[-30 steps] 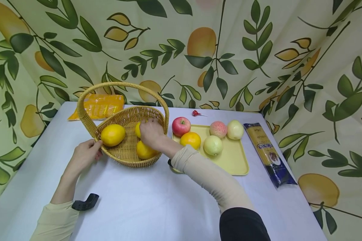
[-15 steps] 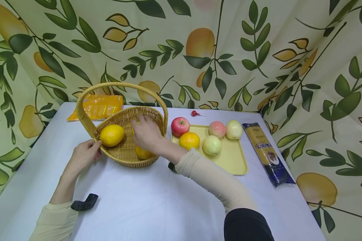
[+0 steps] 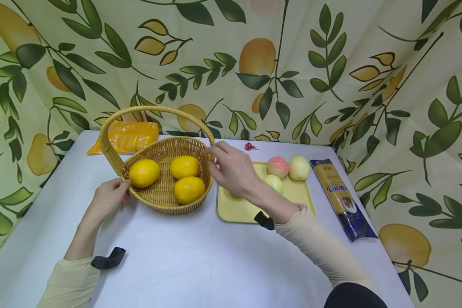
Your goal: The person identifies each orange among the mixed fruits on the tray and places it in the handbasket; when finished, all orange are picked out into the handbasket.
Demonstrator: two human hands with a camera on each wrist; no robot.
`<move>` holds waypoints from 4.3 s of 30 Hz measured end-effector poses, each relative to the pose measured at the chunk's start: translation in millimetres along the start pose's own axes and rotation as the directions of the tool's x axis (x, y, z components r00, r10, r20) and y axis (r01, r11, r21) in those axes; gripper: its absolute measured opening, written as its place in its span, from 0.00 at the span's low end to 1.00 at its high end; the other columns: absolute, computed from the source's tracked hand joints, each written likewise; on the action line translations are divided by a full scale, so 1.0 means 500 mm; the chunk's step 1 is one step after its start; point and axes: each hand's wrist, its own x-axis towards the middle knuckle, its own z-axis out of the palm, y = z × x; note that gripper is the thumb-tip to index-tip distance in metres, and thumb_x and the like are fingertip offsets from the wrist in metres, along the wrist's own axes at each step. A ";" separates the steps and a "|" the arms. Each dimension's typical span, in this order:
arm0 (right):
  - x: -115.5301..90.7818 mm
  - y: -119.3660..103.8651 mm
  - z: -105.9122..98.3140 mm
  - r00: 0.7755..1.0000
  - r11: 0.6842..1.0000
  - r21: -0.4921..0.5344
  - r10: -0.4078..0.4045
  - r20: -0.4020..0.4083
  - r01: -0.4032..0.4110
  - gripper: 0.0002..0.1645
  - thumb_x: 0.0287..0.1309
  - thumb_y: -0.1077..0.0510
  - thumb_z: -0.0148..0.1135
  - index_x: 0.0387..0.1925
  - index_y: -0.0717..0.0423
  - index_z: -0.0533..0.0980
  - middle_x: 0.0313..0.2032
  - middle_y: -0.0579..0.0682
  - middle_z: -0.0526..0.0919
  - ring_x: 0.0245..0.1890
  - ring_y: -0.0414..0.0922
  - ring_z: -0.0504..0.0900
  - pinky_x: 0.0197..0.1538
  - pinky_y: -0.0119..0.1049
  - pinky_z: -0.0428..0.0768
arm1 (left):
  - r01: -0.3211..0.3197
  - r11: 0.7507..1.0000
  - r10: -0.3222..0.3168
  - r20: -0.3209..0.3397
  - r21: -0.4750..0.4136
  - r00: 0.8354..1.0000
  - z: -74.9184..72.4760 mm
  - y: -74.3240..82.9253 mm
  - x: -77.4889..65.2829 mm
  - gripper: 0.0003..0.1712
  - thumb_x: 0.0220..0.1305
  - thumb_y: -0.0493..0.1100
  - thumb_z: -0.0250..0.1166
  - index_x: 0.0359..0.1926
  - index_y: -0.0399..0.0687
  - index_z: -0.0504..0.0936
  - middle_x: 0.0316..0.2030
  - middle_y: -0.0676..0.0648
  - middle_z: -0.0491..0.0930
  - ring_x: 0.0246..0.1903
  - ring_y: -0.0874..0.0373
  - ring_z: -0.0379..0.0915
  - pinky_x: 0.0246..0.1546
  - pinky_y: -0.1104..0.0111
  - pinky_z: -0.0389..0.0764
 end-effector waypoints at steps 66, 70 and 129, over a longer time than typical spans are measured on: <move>-0.097 0.073 -0.077 0.996 0.991 -0.103 0.084 0.002 -0.084 0.42 0.42 0.54 0.75 0.62 0.53 0.71 0.54 0.60 0.74 0.45 0.55 0.80 0.45 0.48 0.81 | -0.004 1.000 0.004 0.005 0.015 1.000 0.003 0.006 0.004 0.27 0.74 0.56 0.43 0.33 0.39 0.75 0.22 0.46 0.78 0.25 0.54 0.71 0.27 0.66 0.69; -0.071 0.050 -0.088 0.999 0.997 -0.075 0.033 -0.037 -0.036 0.42 0.41 0.53 0.75 0.62 0.53 0.72 0.54 0.59 0.73 0.49 0.54 0.78 0.47 0.49 0.79 | 0.002 1.000 -0.002 0.008 0.017 1.000 0.002 0.006 0.005 0.27 0.74 0.56 0.43 0.33 0.39 0.75 0.23 0.45 0.79 0.25 0.54 0.71 0.27 0.66 0.69; 0.080 -0.103 0.213 0.723 0.930 -0.140 -0.164 0.671 0.341 0.25 0.67 0.60 0.52 0.65 0.44 0.72 0.69 0.55 0.68 0.69 0.53 0.68 0.69 0.42 0.69 | 0.015 1.000 -0.015 0.012 0.007 1.000 0.002 0.001 -0.001 0.27 0.73 0.56 0.43 0.33 0.38 0.76 0.23 0.45 0.79 0.25 0.54 0.70 0.26 0.66 0.69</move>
